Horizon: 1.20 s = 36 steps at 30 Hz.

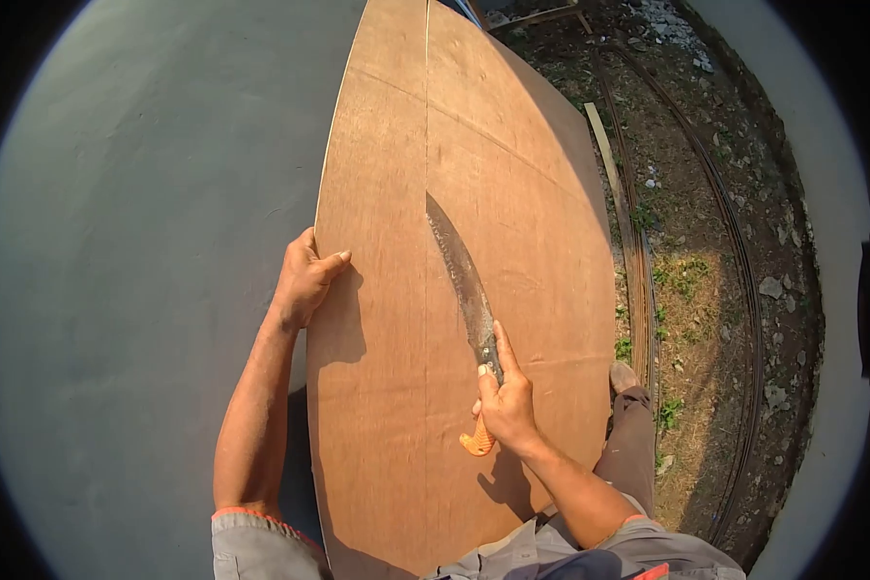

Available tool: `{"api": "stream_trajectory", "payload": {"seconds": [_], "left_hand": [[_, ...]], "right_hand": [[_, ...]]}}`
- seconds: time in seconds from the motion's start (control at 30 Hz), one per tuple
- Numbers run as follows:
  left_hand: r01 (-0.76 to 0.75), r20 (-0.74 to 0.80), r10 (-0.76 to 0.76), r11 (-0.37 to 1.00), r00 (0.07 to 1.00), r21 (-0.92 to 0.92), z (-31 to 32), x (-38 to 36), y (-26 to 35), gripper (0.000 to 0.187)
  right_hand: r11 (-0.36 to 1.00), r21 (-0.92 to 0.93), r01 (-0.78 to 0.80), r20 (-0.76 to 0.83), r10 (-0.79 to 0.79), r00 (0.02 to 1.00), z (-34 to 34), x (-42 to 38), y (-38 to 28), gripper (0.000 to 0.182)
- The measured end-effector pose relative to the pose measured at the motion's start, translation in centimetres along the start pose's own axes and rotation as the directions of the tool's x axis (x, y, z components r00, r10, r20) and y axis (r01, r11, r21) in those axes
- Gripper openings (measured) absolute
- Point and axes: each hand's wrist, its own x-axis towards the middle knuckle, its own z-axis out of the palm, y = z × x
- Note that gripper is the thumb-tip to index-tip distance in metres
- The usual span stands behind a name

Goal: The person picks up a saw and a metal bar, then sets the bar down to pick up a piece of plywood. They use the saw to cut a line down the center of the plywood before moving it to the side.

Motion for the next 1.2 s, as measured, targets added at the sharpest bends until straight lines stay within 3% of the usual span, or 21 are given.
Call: {"api": "stream_trajectory", "payload": {"seconds": [0.07,0.17,0.27,0.3,0.37,0.43,0.5,0.57,0.6,0.67,0.77,0.87,0.9,0.97,1.03,1.2], "left_hand": [[-0.039,0.012,0.039,0.999,0.999,-0.033,-0.2,0.1,-0.5,0.042],[-0.083,0.022,0.084,0.996,0.996,-0.045,-0.2,0.9,-1.3,0.042],[-0.070,-0.004,0.070,0.997,0.998,-0.012,0.0,0.6,-0.3,0.040],[-0.045,-0.002,0.045,0.999,0.999,0.020,0.1,0.1,0.0,0.039],[-0.027,-0.001,0.027,1.000,1.000,0.011,0.2,-0.2,0.0,0.039],[-0.042,-0.002,0.042,0.999,0.999,0.010,-0.2,0.1,-0.2,0.039],[-0.076,0.017,0.076,0.997,0.997,-0.018,0.0,0.1,-0.5,0.039],[-0.087,0.010,0.087,0.996,0.996,0.005,0.1,0.6,-1.2,0.039],[-0.083,-0.016,0.083,0.996,0.996,0.032,-0.3,0.9,-1.2,0.039],[-0.064,-0.030,0.066,0.997,0.997,0.039,-0.4,0.8,-0.6,0.039],[0.010,-0.019,-0.010,1.000,1.000,0.025,0.2,-0.2,0.2,0.040],[-0.044,-0.013,0.044,0.999,0.999,0.011,0.1,-0.2,0.1,0.039],[-0.063,-0.003,0.063,0.998,0.998,-0.003,0.0,0.1,0.1,0.039],[-0.081,0.029,0.081,0.997,0.996,0.000,0.2,0.4,-0.4,0.039],[-0.096,-0.038,0.100,0.991,0.994,0.093,0.0,0.5,-0.3,0.039],[-0.008,0.012,0.008,1.000,1.000,-0.016,0.3,-0.4,-0.4,0.039]], "right_hand": [[0.999,-0.008,0.044,0.010,-0.044,0.999,-0.4,1.0,-1.0,0.071],[0.999,-0.018,-0.035,0.016,0.035,0.999,2.9,12.9,-2.5,0.068],[1.000,0.003,-0.016,-0.015,0.016,1.000,3.3,11.8,-2.8,0.067],[0.995,-0.086,-0.044,0.029,0.047,0.998,2.1,8.3,-2.1,0.068],[0.999,0.009,0.040,-0.007,-0.040,0.999,-0.1,0.2,-0.1,0.069],[0.995,-0.013,0.098,-0.025,-0.098,0.995,-0.4,0.1,0.9,0.070],[1.000,-0.005,0.027,0.024,-0.027,0.999,0.4,3.0,-0.6,0.069],[0.999,-0.051,0.005,0.015,-0.005,1.000,3.2,12.3,-2.2,0.068],[0.999,-0.037,0.013,0.012,-0.012,1.000,3.3,12.3,-2.5,0.068],[0.999,-0.027,-0.026,0.015,0.026,1.000,3.0,10.9,-2.5,0.067],[0.999,0.037,-0.029,0.026,0.028,0.999,-0.4,-0.6,-0.7,0.069],[0.995,0.080,-0.059,-0.002,0.059,0.998,-1.4,-1.8,-1.3,0.070],[0.997,0.063,0.035,-0.007,-0.034,0.999,0.3,0.6,-0.2,0.070],[0.995,0.083,-0.054,-0.038,0.057,0.998,3.9,9.0,-1.2,0.068],[0.997,0.066,-0.051,-0.027,0.053,0.998,3.8,10.4,-2.2,0.068],[0.999,-0.021,-0.036,0.018,0.037,0.999,-0.5,-0.7,-0.9,0.069]]}}
